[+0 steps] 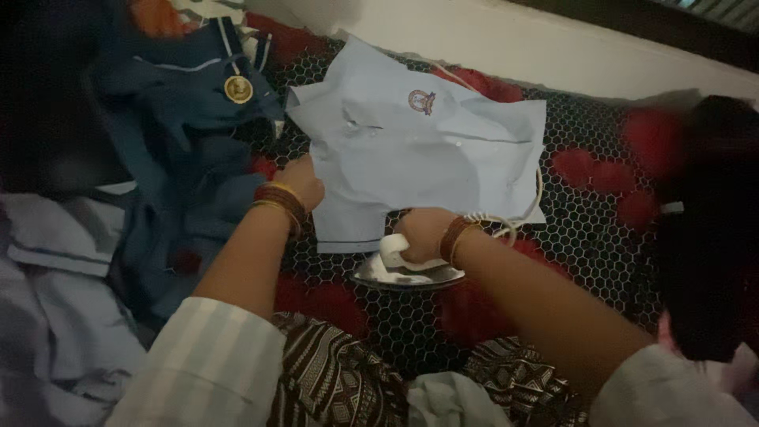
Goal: The person irons a light blue school shirt laid on a patterned bedspread, smoothing the fabric and moving the iron across the front and sleeves. After ironing, the person buttons the shirt and folds it.
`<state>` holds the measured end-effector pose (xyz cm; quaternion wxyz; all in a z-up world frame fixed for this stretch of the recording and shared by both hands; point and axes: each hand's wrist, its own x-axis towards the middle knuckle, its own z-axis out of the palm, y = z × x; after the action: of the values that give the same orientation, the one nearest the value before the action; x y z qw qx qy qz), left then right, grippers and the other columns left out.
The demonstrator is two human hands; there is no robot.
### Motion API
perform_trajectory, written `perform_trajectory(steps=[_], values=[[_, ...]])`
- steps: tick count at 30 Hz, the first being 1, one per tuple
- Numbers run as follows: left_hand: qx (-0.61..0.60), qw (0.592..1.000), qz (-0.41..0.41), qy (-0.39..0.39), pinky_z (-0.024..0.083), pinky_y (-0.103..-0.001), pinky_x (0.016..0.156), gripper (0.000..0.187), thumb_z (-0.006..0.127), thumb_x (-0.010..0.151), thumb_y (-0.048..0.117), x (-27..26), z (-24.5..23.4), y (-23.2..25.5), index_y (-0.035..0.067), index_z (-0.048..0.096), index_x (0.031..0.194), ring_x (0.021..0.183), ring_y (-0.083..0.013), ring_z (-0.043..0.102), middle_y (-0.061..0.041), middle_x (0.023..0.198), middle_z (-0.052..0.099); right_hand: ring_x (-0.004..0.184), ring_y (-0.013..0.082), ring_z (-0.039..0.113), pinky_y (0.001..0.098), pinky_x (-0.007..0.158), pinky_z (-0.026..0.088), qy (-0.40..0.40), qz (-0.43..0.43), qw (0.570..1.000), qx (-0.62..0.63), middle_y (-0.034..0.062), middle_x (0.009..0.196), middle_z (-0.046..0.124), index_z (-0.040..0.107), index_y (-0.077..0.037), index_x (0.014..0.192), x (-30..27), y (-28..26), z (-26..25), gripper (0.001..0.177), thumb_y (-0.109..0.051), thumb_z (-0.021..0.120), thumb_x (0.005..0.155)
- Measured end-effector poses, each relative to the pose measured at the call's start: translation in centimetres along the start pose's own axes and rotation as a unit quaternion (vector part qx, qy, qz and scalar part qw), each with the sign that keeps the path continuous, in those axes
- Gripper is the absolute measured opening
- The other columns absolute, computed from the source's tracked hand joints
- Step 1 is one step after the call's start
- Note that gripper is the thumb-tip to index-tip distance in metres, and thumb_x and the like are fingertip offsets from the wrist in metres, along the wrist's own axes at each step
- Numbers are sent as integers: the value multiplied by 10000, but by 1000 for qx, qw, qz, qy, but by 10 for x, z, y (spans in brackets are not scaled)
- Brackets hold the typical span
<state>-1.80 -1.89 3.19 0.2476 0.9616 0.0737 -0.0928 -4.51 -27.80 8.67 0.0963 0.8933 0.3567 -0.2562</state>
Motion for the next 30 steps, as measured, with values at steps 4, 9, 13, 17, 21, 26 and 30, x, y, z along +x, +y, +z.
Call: perform_trajectory(steps=[4,9,13,17,21,26,30], values=[[-26,999,-31,1,486,-545,1023,432,559,896,136,7,5,-3,-71,557,1275,1175,-506,602,-318,1296,596,890,287,753,449,836,601,15,79,994,76,132,958,769,757,-181,1051,-5,11,-19,327,-409,697,825],[-17,998,-45,-35,514,-536,1013,386,543,928,110,18,12,-4,-54,606,1272,1176,-493,623,-316,1296,616,885,315,756,450,837,592,119,97,986,70,148,979,776,775,-170,1027,21,22,-47,319,-404,662,843],[14,999,-39,-24,488,-517,1018,458,599,909,107,16,22,-1,-85,530,1319,1216,-457,585,-316,1328,577,916,336,728,471,841,570,122,97,986,64,154,990,761,758,-153,1030,56,16,-48,387,-479,671,842],[19,994,-85,-69,511,-461,1069,580,616,957,200,8,24,11,-84,455,1436,1284,-408,604,-298,1398,591,922,350,729,473,845,573,121,106,985,59,169,996,749,744,-130,1044,82,19,-39,476,-565,650,873],[57,988,-97,-104,430,-492,1127,621,632,914,196,1,32,34,7,407,1461,1386,-347,494,-190,1503,477,937,375,723,502,842,567,175,101,977,72,161,1006,753,756,-142,1052,102,26,-38,443,-533,632,883],[94,987,-67,-111,257,-548,1170,758,614,910,234,4,55,38,7,249,1534,1481,-329,265,-180,1585,286,966,369,716,492,863,561,186,135,967,112,181,1038,733,734,-108,1074,131,38,-54,564,-626,630,879],[157,983,-36,-93,217,-494,1220,791,578,918,271,3,81,30,-24,240,1569,1516,-331,215,-194,1615,268,988,357,723,494,850,574,203,157,960,108,167,1073,742,719,-103,1121,141,42,-64,555,-592,629,874]])
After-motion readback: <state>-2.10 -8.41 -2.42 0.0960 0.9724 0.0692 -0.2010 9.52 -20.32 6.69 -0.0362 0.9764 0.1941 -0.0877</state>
